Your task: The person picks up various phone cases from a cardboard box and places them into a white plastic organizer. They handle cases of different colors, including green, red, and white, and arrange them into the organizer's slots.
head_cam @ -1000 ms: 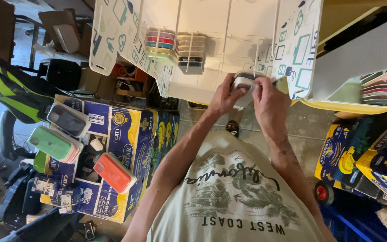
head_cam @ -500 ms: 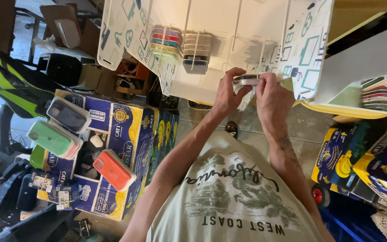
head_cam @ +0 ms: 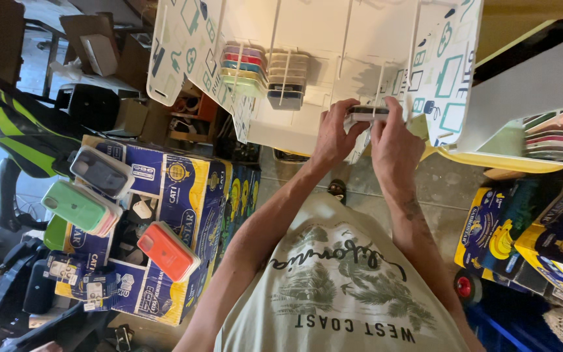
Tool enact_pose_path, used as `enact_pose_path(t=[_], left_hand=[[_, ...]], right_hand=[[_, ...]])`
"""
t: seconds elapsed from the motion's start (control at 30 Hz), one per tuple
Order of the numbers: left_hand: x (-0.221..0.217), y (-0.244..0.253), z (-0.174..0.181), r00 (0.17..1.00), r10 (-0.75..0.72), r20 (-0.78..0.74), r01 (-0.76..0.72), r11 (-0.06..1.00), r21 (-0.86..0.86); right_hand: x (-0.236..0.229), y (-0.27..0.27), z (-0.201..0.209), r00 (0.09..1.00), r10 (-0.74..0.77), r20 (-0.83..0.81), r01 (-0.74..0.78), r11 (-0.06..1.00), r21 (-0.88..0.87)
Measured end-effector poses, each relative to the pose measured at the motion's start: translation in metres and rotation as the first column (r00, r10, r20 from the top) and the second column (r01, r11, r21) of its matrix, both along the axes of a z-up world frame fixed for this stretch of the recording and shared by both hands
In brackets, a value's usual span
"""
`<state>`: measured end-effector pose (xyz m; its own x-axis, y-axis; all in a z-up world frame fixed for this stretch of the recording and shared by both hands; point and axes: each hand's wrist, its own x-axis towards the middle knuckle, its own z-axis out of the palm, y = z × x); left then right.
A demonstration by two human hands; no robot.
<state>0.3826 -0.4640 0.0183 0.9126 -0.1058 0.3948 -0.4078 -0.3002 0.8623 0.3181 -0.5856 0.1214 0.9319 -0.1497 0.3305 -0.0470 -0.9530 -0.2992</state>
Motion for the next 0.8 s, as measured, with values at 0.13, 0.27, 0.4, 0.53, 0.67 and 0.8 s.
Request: enact_pose_path(t=[0.13,0.27,0.4,0.53,0.67,0.8], left_hand=[[0.015,-0.008,0.002,1.000,0.020,0.019,-0.020,0.999,-0.025],[0.029,-0.021,0.004,0.994,0.103,0.044,-0.100,0.993,-0.059],[0.046,-0.033,0.008,0.991,0.129,-0.043,-0.135,0.975,-0.176],[0.053,-0.032,0.007,0.987,0.154,-0.050,-0.161,0.964,-0.211],[0.057,-0.034,0.008,0.988,0.138,-0.076,-0.151,0.967,-0.205],[0.060,-0.036,0.006,0.984,0.169,0.060,-0.160,0.978,-0.135]], right_hand=[[-0.015,-0.008,-0.007,0.999,0.039,0.028,-0.039,0.999,0.029],[-0.024,-0.023,-0.037,0.992,0.086,0.095,-0.083,0.996,-0.037],[-0.028,-0.040,-0.062,0.992,0.077,0.103,-0.056,0.980,-0.191],[-0.032,-0.038,-0.046,0.998,0.052,0.029,-0.048,0.991,-0.125],[-0.030,-0.027,-0.028,0.992,0.037,-0.119,-0.047,0.996,-0.082],[-0.032,-0.033,-0.056,0.990,0.081,-0.116,-0.091,0.992,-0.083]])
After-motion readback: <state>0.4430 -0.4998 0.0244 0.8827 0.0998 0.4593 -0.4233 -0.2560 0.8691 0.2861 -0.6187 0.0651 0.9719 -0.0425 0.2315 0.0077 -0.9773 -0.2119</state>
